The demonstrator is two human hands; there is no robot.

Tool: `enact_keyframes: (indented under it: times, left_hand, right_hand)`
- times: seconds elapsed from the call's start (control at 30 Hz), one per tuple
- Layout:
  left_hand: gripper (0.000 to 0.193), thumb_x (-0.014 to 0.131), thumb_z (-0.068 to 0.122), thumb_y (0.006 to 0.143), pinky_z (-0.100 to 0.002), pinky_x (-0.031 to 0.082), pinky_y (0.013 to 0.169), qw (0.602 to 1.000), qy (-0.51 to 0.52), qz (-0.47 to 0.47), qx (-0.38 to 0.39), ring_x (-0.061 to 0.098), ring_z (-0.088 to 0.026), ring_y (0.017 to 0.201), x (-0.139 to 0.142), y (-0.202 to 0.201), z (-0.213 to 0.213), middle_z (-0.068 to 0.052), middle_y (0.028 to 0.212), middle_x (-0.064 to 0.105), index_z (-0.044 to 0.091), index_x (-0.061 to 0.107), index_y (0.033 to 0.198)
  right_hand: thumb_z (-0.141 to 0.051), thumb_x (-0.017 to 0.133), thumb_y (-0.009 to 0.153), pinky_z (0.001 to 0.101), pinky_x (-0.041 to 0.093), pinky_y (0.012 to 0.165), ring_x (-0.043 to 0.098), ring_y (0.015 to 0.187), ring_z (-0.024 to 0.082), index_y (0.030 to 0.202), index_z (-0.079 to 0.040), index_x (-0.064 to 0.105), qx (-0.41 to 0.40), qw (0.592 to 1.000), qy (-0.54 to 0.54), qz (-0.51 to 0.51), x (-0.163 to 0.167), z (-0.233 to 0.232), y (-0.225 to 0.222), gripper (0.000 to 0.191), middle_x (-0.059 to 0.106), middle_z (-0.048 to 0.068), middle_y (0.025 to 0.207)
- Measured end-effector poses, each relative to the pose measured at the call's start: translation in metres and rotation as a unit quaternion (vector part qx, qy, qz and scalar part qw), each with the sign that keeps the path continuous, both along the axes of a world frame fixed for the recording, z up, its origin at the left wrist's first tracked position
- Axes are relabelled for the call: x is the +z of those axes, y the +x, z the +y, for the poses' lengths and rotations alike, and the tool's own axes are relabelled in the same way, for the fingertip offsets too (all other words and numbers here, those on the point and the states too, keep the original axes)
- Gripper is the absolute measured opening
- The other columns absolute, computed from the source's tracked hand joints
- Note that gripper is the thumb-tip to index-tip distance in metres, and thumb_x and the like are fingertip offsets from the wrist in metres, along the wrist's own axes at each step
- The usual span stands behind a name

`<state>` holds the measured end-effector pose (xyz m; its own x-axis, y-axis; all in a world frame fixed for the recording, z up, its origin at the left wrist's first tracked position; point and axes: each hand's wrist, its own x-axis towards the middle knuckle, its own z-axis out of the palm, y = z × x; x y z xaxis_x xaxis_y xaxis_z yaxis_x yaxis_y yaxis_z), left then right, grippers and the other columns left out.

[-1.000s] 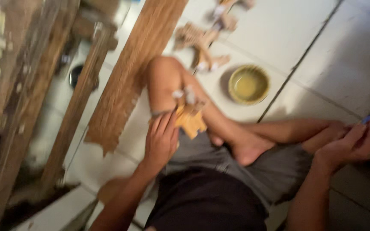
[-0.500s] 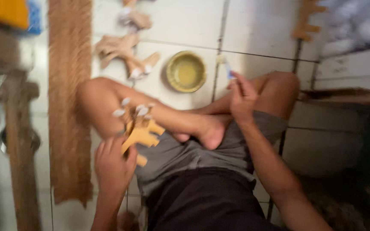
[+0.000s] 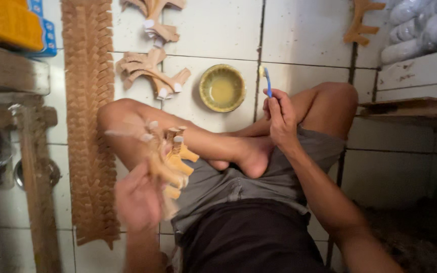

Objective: The person sits on the floor and applies a yellowish liquid to small wooden parts using a toothbrush. They repeatedly dip the brush into a bowl, paint the parts, and place them on the floor to dry.

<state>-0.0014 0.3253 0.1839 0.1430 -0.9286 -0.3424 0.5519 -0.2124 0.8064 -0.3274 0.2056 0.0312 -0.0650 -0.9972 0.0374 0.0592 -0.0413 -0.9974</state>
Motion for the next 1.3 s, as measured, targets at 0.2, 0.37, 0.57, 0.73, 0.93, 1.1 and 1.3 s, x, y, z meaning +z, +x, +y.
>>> enact_keyframes:
  times: [0.2, 0.37, 0.57, 0.73, 0.93, 1.1, 1.3]
  left_hand:
    - [0.027, 0.051, 0.013, 0.107, -0.036, 0.054, 0.064, 0.996, -0.038, 0.081, -0.020, 0.069, -0.024, 0.094, -0.012, -0.072, -0.043, -0.018, 0.117, 0.067, 0.001, 0.049, 0.131]
    - [0.020, 0.050, 0.006, 0.111, -0.035, 0.058, 0.093, 0.989, -0.138, 0.045, -0.041, 0.068, -0.022, 0.102, 0.001, -0.095, -0.062, -0.018, 0.120, 0.066, -0.004, 0.050, 0.128]
    - [0.020, 0.054, 0.008, 0.109, -0.035, 0.053, 0.088, 0.982, -0.134, 0.115, 0.062, 0.063, -0.018, 0.094, -0.003, -0.104, -0.068, -0.012, 0.111, 0.063, 0.000, 0.049, 0.126]
    - [0.031, 0.051, 0.028, 0.115, -0.037, 0.053, 0.080, 0.972, -0.103, 0.182, 0.110, 0.059, -0.017, 0.087, -0.010, -0.094, -0.078, -0.012, 0.101, 0.060, -0.002, 0.056, 0.123]
    - [0.025, 0.054, 0.022, 0.107, -0.038, 0.052, 0.083, 0.960, -0.081, 0.218, 0.159, 0.058, -0.015, 0.091, -0.008, -0.091, -0.087, -0.007, 0.112, 0.063, 0.005, 0.057, 0.126]
    - [0.024, 0.057, 0.015, 0.098, -0.036, 0.050, 0.091, 0.958, -0.052, 0.197, 0.202, 0.061, -0.015, 0.105, -0.010, -0.063, -0.081, -0.005, 0.118, 0.065, 0.006, 0.059, 0.120]
    - [0.026, 0.058, 0.027, 0.109, -0.036, 0.048, 0.086, 0.952, -0.105, 0.209, 0.198, 0.056, -0.018, 0.092, -0.009, -0.024, -0.065, -0.010, 0.108, 0.065, 0.002, 0.060, 0.117]
  right_hand:
    - [-0.015, 0.056, 0.110, 0.0193, 0.042, 0.064, 0.053, 0.079, 0.004, 0.130, 0.002, 0.058, 0.002, 0.984, 0.069, -0.163, 0.045, 0.028, 0.044, 0.026, 0.059, 0.000, 0.098]
    - [-0.033, 0.065, 0.101, 0.0247, 0.040, 0.065, 0.054, 0.076, 0.009, 0.126, 0.007, 0.060, 0.026, 0.968, -0.011, -0.249, 0.086, 0.047, 0.067, 0.047, 0.059, 0.001, 0.091]
    - [-0.008, 0.070, 0.102, 0.0233, 0.034, 0.053, 0.045, 0.059, 0.007, 0.117, 0.008, 0.063, 0.018, 0.982, 0.026, -0.185, 0.090, 0.055, 0.071, 0.023, 0.060, 0.003, 0.083]
    - [-0.002, 0.072, 0.101, 0.0221, 0.037, 0.056, 0.048, 0.062, 0.006, 0.112, 0.007, 0.067, -0.020, 0.992, 0.047, -0.113, 0.083, 0.056, 0.075, 0.015, 0.061, 0.002, 0.081]
    - [-0.003, 0.072, 0.098, 0.0196, 0.042, 0.059, 0.055, 0.067, 0.005, 0.126, 0.005, 0.067, -0.033, 0.998, 0.039, -0.037, 0.083, 0.055, 0.080, 0.030, 0.066, 0.000, 0.087]
    - [-0.014, 0.061, 0.106, 0.0193, 0.041, 0.060, 0.052, 0.068, 0.004, 0.132, 0.003, 0.068, 0.044, 0.994, 0.083, 0.057, 0.068, 0.017, 0.059, 0.032, 0.064, 0.000, 0.087]
    - [-0.023, 0.067, 0.103, 0.0460, 0.052, 0.064, 0.067, 0.076, 0.037, 0.121, -0.011, 0.077, 0.173, 0.828, -0.091, 0.526, 0.024, -0.062, 0.056, 0.024, 0.070, 0.016, 0.092]
